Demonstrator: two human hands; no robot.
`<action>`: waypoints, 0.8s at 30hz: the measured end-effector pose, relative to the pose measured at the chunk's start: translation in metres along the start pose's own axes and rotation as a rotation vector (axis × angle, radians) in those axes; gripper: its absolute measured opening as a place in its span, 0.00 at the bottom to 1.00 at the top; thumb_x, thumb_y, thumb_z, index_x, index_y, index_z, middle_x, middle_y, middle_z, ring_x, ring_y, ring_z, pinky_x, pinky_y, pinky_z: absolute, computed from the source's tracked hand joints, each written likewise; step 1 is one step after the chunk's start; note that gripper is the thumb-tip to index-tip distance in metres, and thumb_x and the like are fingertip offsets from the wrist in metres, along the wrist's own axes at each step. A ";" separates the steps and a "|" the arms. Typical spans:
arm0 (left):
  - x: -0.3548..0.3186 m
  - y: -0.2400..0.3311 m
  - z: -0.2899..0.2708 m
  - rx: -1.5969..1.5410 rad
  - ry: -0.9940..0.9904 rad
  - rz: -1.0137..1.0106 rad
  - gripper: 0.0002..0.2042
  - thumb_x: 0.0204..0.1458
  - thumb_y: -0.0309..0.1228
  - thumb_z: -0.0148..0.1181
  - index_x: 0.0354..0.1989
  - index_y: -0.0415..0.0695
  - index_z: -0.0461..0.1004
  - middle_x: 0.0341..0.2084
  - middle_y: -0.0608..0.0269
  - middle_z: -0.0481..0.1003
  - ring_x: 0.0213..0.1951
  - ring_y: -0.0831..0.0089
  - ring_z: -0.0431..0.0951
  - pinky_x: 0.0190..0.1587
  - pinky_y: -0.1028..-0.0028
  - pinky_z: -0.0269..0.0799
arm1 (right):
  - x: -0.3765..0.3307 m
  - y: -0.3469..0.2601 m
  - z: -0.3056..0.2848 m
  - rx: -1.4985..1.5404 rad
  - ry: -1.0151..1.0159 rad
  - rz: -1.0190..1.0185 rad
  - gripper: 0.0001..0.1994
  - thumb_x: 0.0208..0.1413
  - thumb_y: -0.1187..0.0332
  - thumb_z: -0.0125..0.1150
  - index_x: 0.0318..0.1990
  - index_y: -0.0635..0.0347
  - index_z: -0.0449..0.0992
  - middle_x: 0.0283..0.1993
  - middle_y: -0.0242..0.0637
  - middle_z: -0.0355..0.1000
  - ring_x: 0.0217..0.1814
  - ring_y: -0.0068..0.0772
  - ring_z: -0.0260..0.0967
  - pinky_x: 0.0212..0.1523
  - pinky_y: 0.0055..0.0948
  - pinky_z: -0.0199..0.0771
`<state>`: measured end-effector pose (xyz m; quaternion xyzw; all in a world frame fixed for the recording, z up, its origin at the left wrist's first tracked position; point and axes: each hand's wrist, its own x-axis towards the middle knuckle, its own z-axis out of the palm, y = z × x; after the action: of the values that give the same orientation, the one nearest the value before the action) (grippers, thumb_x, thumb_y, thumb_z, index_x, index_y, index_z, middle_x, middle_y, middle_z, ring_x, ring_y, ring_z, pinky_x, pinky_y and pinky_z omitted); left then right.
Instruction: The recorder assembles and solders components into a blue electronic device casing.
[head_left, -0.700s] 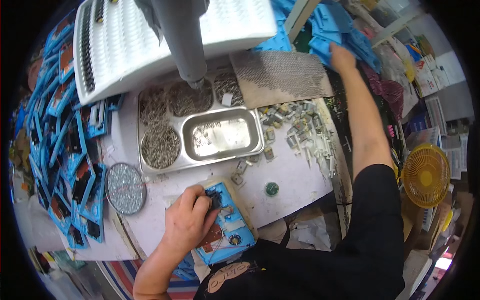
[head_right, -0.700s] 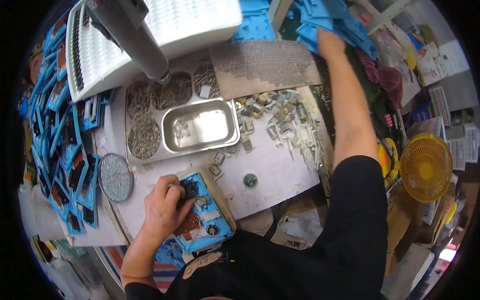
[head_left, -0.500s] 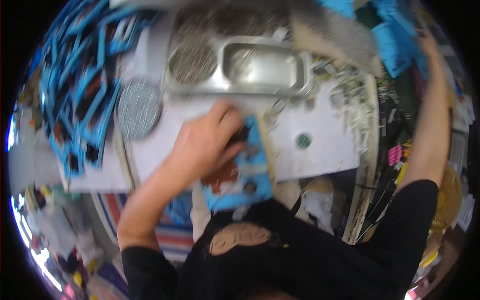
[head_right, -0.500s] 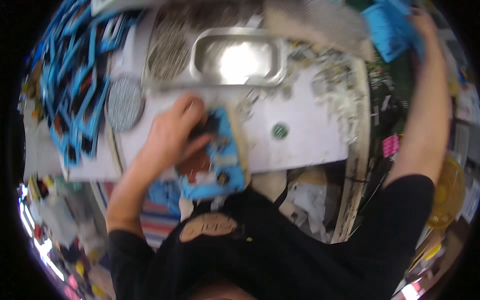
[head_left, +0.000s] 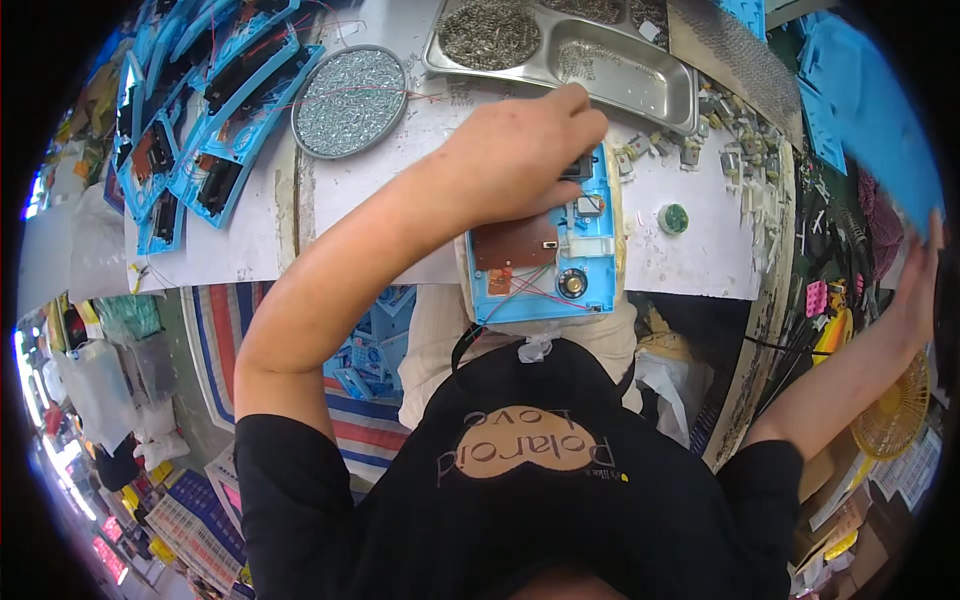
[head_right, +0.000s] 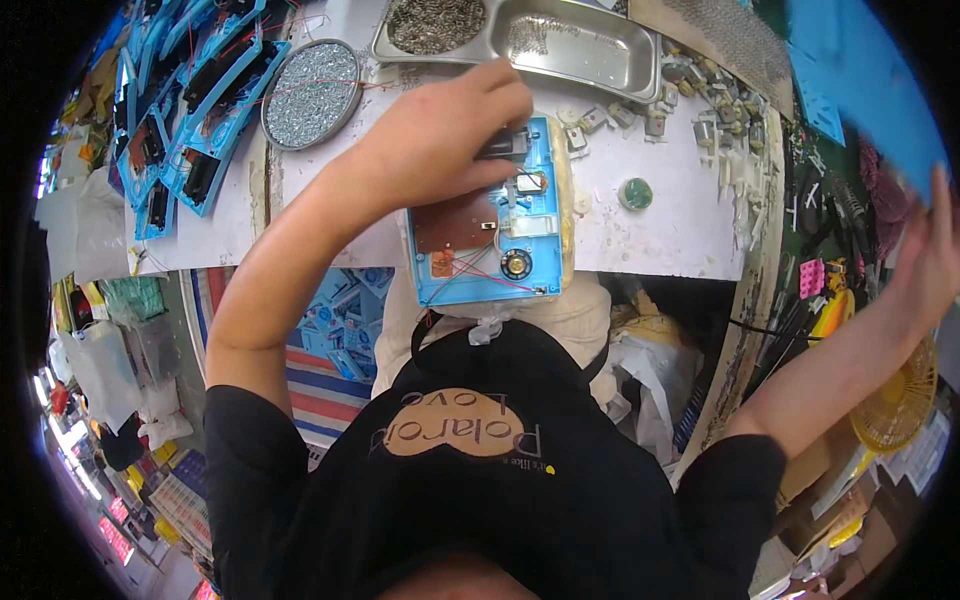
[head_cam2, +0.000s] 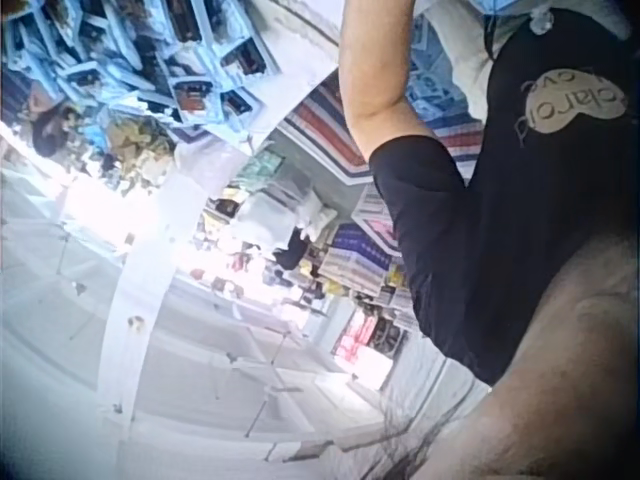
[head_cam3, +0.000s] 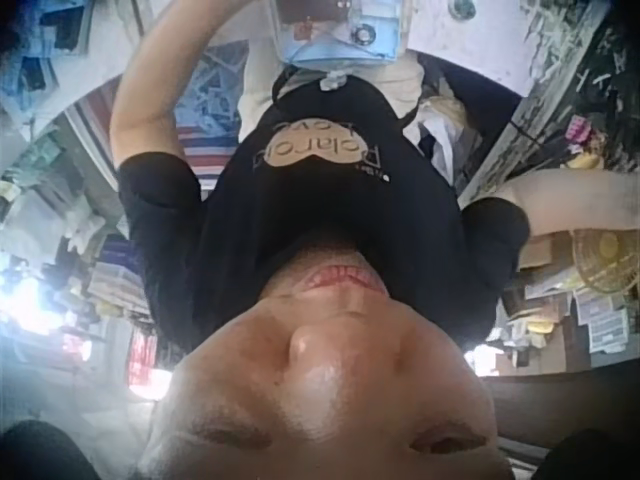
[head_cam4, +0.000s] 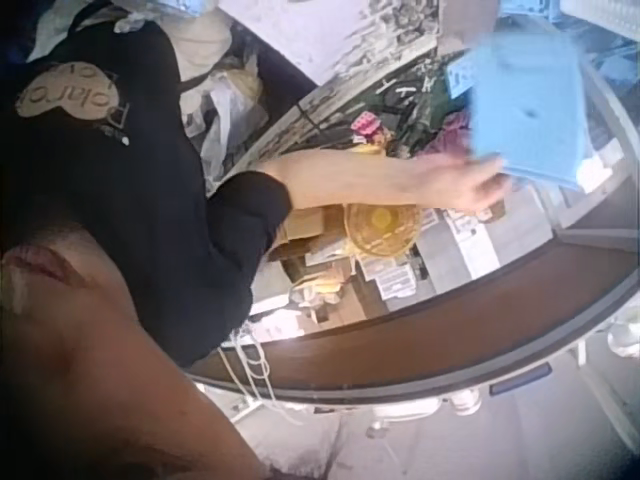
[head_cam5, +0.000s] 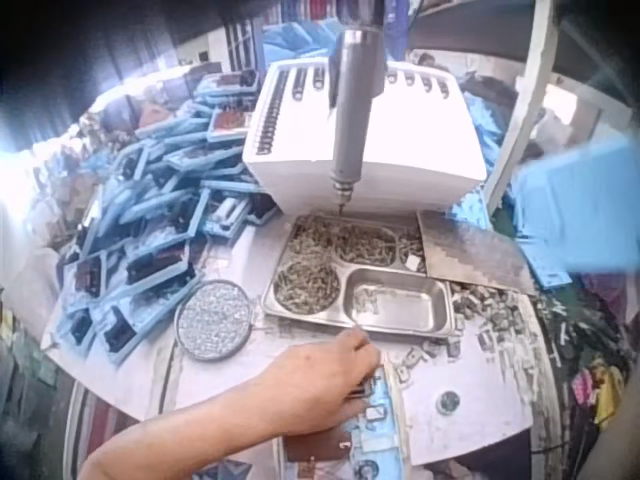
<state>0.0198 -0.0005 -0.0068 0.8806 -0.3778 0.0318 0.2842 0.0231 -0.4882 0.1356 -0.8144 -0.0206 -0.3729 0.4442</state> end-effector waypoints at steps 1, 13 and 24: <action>-0.006 -0.007 -0.009 -0.052 0.057 0.001 0.19 0.45 0.30 0.72 0.44 0.45 0.72 0.43 0.62 0.73 0.34 0.58 0.78 0.37 0.62 0.75 | -0.039 -0.019 0.008 0.129 -0.015 0.085 0.19 0.60 0.71 0.64 0.57 0.70 0.73 0.52 0.49 0.77 0.54 0.42 0.76 0.53 0.39 0.77; -0.091 0.027 -0.037 -0.670 0.538 -0.458 0.10 0.53 0.26 0.70 0.42 0.39 0.77 0.26 0.73 0.72 0.26 0.88 0.66 0.30 0.84 0.62 | -0.162 -0.056 0.124 0.614 -0.389 0.643 0.17 0.64 0.75 0.58 0.59 0.72 0.71 0.44 0.38 0.77 0.32 0.20 0.71 0.24 0.18 0.67; -0.067 0.012 -0.048 -1.041 0.252 -0.547 0.27 0.65 0.51 0.53 0.54 0.35 0.72 0.34 0.67 0.75 0.23 0.86 0.60 0.23 0.85 0.52 | -0.129 -0.056 0.213 1.118 -0.641 0.775 0.16 0.63 0.67 0.64 0.55 0.65 0.76 0.40 0.32 0.79 0.34 0.16 0.73 0.25 0.13 0.72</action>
<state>-0.0285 0.0616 0.0212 0.6802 -0.0667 -0.1275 0.7188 0.0354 -0.2590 0.0247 -0.4851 -0.0469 0.1315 0.8632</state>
